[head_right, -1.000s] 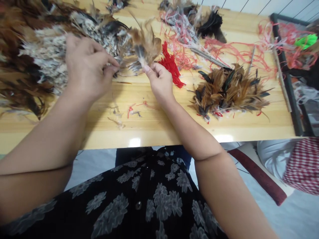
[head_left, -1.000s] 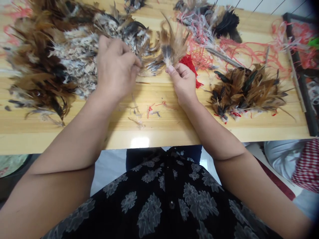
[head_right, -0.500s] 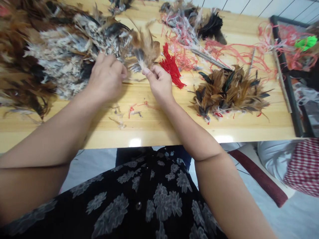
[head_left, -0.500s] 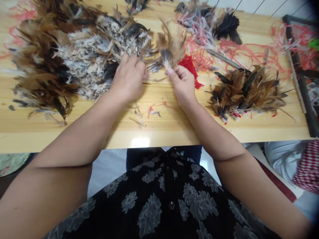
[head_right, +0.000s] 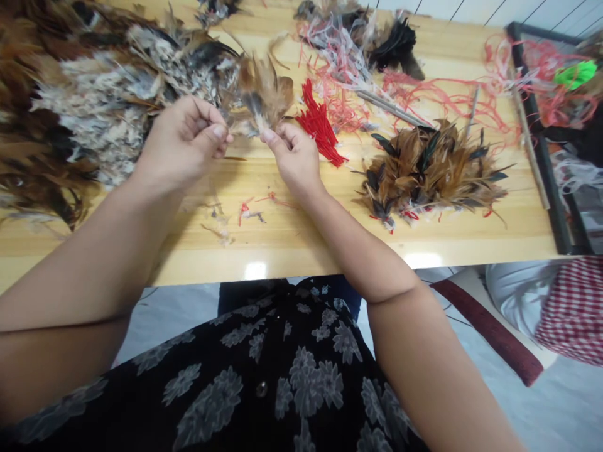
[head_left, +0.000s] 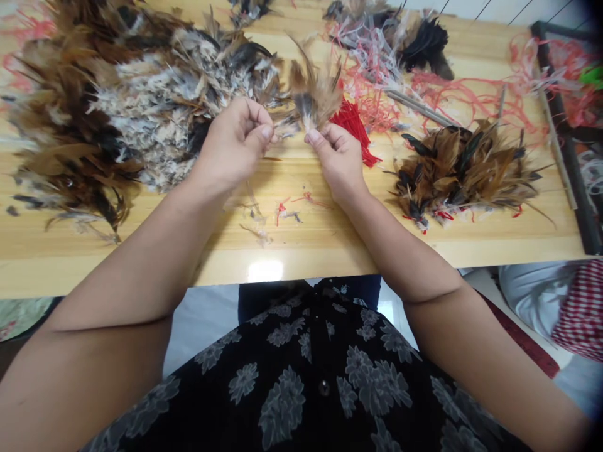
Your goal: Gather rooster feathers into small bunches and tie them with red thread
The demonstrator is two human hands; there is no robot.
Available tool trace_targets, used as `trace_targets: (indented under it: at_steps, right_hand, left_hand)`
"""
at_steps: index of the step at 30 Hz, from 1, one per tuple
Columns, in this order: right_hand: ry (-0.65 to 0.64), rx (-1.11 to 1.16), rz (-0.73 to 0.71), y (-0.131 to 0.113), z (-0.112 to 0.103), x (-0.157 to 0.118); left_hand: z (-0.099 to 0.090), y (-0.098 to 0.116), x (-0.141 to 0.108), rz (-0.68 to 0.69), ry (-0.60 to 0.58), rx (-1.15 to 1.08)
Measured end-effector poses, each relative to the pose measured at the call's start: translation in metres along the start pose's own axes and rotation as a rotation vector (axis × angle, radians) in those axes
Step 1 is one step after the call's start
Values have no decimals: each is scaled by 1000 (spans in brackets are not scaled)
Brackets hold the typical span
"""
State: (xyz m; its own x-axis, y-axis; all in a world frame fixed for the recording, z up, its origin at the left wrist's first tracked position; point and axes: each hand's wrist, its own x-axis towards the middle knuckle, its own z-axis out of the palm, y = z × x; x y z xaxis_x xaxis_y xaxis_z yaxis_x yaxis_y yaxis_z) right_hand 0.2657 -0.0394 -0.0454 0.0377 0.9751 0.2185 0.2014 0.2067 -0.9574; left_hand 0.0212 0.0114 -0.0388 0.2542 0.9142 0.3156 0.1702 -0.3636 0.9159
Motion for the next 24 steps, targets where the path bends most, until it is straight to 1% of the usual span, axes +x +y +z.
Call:
trace_targets:
  at_steps: [2, 5, 7, 9, 12, 15, 17, 21, 24]
  right_hand:
    - [-1, -3, -1, 1, 0, 0]
    - [-7, 1, 2, 2, 1, 1]
    - [-11, 3, 5, 2, 2, 1]
    - [-11, -1, 3, 1, 2, 0]
    - [-14, -7, -6, -1, 2, -1]
    - [-20, -17, -9, -3, 2, -2]
    - [-27, -26, -5, -4, 3, -3]
    - [-53, -45, 9, -6, 7, -3]
    - [-78, -56, 19, -8, 9, -3]
  left_hand:
    - [5, 3, -3, -77, -67, -111]
    - [11, 22, -15, -168, -157, -141]
    - [14, 36, -22, -198, -161, -144]
    - [14, 43, -24, -187, -140, -160]
    - [13, 42, -17, -120, -69, -252]
    - [14, 37, -10, -101, 11, -446]
    - [18, 38, -10, -121, 4, -536]
    - [26, 42, -16, -129, -27, -524]
    - [25, 40, -16, -118, -41, -447]
